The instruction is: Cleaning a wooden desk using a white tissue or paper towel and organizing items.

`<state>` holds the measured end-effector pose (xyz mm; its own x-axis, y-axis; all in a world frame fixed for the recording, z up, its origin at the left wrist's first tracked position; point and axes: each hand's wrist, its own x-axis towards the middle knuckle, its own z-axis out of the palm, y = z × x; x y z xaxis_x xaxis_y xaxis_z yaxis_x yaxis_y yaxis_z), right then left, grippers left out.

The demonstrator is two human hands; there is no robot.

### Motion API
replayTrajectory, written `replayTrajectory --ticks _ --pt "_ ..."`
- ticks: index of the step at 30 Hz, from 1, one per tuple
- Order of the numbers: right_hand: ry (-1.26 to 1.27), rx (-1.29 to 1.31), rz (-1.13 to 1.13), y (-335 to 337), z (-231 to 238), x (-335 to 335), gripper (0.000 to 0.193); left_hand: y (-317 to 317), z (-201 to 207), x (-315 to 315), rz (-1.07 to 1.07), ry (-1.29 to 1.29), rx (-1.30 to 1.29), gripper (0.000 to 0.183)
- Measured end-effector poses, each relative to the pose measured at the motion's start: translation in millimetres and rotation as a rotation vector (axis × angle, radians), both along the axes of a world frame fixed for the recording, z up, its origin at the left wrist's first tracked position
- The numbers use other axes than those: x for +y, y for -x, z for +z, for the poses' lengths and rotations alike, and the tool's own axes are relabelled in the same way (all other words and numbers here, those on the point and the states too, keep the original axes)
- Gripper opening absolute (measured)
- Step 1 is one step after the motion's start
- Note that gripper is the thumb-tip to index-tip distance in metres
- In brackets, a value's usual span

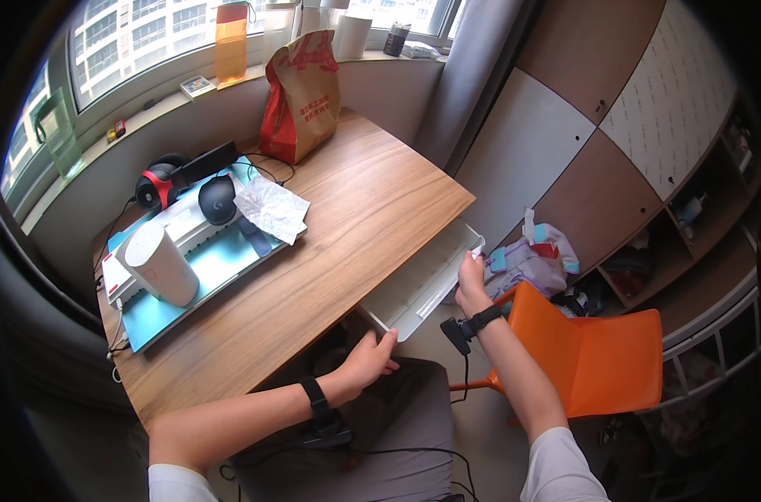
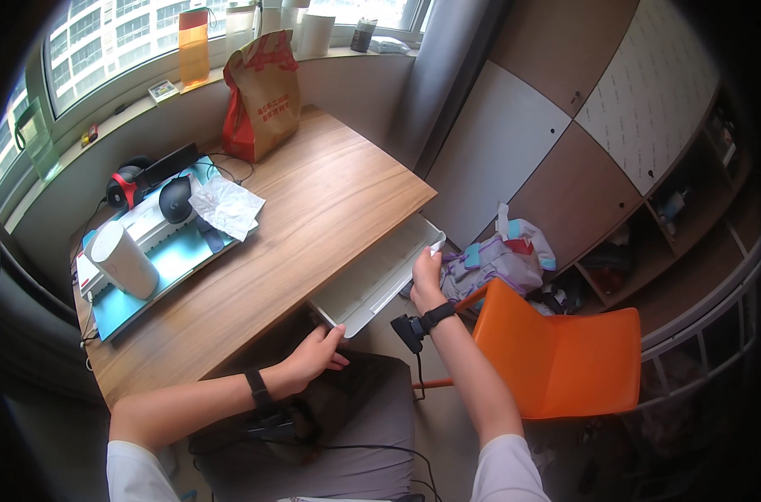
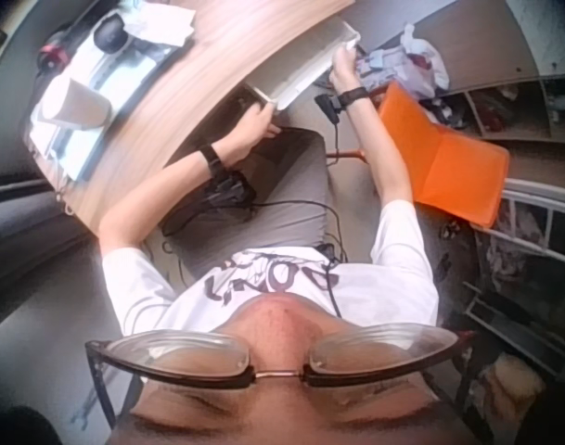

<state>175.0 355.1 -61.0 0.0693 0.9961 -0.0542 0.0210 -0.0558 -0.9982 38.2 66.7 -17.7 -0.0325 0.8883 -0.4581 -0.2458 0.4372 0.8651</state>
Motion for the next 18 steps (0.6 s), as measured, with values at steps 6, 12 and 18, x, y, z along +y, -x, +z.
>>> replayTrajectory --ticks 6,12,18 --pt "0.082 0.093 0.119 5.4 2.1 -48.3 0.036 1.9 0.6 -1.3 0.007 -0.011 -0.011 0.059" --pt "0.040 0.210 0.267 4.7 3.8 -93.6 0.046 1.2 1.0 -2.7 0.001 -0.003 -0.008 0.058" --pt "0.059 0.256 0.261 1.8 0.7 -83.5 0.043 -0.5 2.5 -4.0 -0.008 -0.005 -0.007 0.060"
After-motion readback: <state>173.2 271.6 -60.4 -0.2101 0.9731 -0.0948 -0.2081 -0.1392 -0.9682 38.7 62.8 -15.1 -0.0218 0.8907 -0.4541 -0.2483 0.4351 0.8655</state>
